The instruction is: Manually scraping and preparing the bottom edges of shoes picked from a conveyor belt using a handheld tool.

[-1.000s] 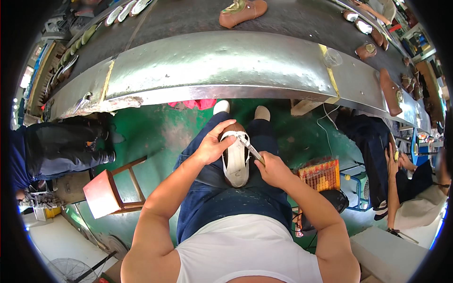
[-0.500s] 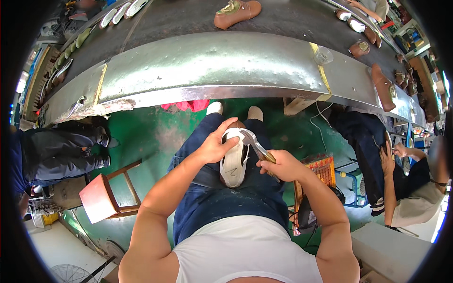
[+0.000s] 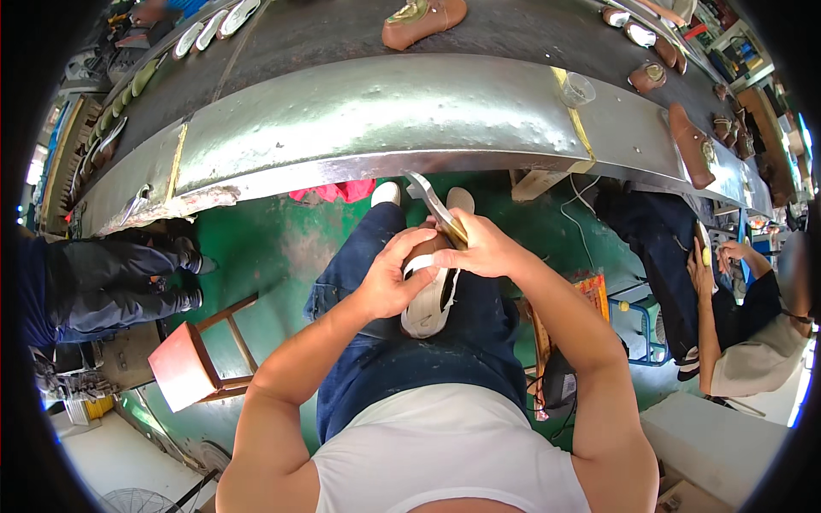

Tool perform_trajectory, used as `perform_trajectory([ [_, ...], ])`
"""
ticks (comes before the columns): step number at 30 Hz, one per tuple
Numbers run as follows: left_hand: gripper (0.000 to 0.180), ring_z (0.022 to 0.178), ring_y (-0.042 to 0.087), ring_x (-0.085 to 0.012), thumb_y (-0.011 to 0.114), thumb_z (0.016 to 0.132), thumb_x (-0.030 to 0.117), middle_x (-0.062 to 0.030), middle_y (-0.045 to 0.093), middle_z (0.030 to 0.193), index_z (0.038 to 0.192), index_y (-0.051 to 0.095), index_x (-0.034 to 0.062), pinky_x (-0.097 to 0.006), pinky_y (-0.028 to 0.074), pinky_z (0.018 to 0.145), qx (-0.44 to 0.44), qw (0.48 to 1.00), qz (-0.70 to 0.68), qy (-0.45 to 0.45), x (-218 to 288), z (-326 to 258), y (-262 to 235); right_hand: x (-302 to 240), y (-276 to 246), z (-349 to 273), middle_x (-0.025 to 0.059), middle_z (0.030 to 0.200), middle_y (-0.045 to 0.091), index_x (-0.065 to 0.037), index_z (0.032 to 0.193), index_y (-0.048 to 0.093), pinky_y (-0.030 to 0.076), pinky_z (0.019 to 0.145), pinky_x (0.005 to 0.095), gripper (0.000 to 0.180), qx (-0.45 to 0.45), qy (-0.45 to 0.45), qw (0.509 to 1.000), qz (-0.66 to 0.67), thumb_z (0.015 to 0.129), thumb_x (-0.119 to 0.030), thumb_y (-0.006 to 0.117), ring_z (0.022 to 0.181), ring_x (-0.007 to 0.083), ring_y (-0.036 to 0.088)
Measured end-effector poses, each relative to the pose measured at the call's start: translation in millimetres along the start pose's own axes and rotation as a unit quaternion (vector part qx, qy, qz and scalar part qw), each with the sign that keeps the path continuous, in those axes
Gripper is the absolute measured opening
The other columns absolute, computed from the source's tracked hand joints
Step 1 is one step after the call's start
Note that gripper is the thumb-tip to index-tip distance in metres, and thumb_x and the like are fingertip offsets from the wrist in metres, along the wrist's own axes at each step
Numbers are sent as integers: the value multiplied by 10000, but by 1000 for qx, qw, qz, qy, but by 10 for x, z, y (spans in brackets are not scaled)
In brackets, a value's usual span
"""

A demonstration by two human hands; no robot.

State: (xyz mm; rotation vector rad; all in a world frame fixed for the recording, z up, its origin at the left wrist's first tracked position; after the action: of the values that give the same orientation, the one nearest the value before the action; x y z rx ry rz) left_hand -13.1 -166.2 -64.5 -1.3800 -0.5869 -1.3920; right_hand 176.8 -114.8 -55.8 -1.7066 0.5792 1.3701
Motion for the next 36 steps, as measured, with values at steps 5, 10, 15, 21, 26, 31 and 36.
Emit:
perform_trajectory([
  [5,635,1274,504,-344,741,839,50,-192,472,1390,1402,450,90,-417,428,1059,-14,999,-32,9,113,-54,28,-239,-2,-6,234,1084,625,58,1208,484,489,886,406,754,-62,67,994,-67,705,-368,851,1025,337,625],
  [10,781,1344,444,-364,735,845,103,-211,400,1472,1489,300,17,-419,362,1116,12,995,78,-59,-199,-628,239,-321,-36,-102,232,1067,626,42,1199,489,491,875,408,719,-21,103,990,-91,710,-345,848,1008,338,628],
  [15,466,1316,486,-377,511,1016,210,-263,511,1385,1422,450,-11,-406,367,1107,43,987,32,-151,-258,-559,239,152,120,-198,167,1054,647,31,1178,524,512,856,366,612,147,96,984,-39,741,-254,844,963,252,645],
  [21,455,1174,589,-303,409,1058,323,-209,617,1247,1378,498,12,-353,432,1024,-40,954,-8,-297,-399,-516,212,746,728,-639,85,984,662,35,1139,555,532,794,329,474,244,231,911,239,787,-161,805,855,168,633],
  [26,422,1051,619,-187,439,1043,357,-67,648,1151,1360,532,95,-356,513,885,-149,875,-176,-425,-540,-599,105,665,782,-861,85,1012,642,52,1143,561,505,843,302,416,153,270,928,205,749,-24,669,916,168,616],
  [31,482,1149,577,-194,504,1010,282,-104,592,1265,1429,446,51,-387,512,926,-209,840,-208,-455,-437,-421,96,862,647,-840,83,956,650,32,1099,589,513,752,311,347,105,265,936,209,761,-14,655,827,167,617],
  [36,661,1192,558,-190,670,897,128,-114,574,1335,1482,379,22,-327,435,1036,-148,902,-193,-356,-435,-540,299,634,331,-1148,121,826,676,23,1100,573,525,647,379,283,158,291,937,106,906,-176,625,688,241,657],
])
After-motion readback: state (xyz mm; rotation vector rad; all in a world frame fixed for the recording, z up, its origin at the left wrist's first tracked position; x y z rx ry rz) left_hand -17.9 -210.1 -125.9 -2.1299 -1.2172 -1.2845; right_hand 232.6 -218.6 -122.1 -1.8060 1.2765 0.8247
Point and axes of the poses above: each hand's wrist, its own z-axis towards the middle knuckle, its own y-axis out of the palm, x = y × z, the point moved 3 cm from there along z, towards the middle knuckle
